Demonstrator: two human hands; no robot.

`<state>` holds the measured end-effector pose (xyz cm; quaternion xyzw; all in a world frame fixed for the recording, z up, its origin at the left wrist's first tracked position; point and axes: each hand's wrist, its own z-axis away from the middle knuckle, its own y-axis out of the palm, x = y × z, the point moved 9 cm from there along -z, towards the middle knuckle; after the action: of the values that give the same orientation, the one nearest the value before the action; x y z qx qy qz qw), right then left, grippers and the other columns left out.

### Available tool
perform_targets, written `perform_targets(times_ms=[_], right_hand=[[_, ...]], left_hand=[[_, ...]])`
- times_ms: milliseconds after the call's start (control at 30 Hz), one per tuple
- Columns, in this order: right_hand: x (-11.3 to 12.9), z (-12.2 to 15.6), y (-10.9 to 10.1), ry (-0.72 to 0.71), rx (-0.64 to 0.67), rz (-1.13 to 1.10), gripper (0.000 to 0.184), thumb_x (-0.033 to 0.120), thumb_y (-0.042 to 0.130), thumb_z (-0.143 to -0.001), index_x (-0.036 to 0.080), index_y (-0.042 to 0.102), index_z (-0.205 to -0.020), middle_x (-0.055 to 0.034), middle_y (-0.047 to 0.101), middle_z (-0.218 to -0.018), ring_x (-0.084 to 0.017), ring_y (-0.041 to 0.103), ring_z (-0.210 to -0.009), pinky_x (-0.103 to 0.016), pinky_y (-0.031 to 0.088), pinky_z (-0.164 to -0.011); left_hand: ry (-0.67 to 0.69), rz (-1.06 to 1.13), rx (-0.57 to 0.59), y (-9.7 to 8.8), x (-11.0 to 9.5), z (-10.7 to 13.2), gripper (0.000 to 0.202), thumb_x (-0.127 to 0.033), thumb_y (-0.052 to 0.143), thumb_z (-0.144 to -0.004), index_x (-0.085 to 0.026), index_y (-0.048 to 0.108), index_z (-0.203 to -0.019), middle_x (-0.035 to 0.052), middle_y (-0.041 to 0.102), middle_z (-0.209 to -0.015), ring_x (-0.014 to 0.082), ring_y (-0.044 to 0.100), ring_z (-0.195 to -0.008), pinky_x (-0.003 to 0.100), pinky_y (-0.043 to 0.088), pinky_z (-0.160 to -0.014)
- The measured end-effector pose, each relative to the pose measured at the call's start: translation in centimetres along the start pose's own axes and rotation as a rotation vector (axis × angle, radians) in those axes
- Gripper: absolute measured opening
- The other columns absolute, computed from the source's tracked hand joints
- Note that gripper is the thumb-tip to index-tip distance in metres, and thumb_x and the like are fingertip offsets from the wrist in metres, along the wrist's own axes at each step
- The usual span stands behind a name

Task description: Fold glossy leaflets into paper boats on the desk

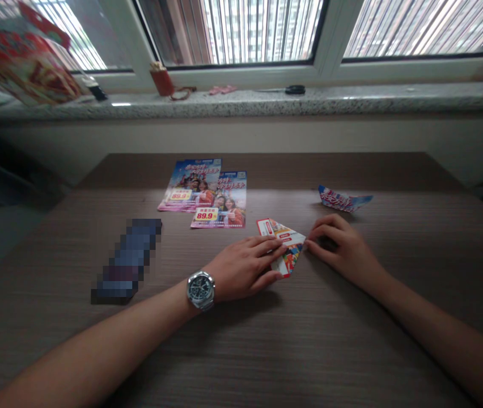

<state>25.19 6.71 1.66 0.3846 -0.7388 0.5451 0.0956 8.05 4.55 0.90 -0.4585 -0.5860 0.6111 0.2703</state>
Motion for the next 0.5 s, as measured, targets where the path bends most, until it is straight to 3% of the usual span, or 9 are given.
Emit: perform_targets(times_ms=[233, 500], right_hand=[[-1.7, -0.3, -0.3, 0.073, -0.038, 0.054, 0.009, 0.030, 0.066, -0.090, 0.022, 0.068, -0.085, -0.0074, 0.059, -0.098, -0.025, 0.062, -0.092, -0.040, 0.053, -0.080], [-0.4, -0.6, 0.5, -0.001, 0.000, 0.055, 0.006, 0.027, 0.069, -0.088, 0.022, 0.069, -0.084, -0.0078, 0.058, -0.098, -0.025, 0.061, -0.092, -0.041, 0.053, -0.081]], left_hand=[[-0.010, -0.007, 0.018, 0.0, 0.1, 0.0, 0.055, -0.046, 0.039, -0.105, -0.018, 0.039, -0.152, 0.0109, 0.046, -0.153, 0.0259, 0.043, -0.141, 0.042, 0.035, -0.118], [-0.006, -0.008, -0.001, -0.1, -0.1, -0.1, 0.054, -0.045, 0.040, -0.104, -0.018, 0.040, -0.151, 0.0116, 0.048, -0.151, 0.0264, 0.045, -0.140, 0.042, 0.037, -0.116]])
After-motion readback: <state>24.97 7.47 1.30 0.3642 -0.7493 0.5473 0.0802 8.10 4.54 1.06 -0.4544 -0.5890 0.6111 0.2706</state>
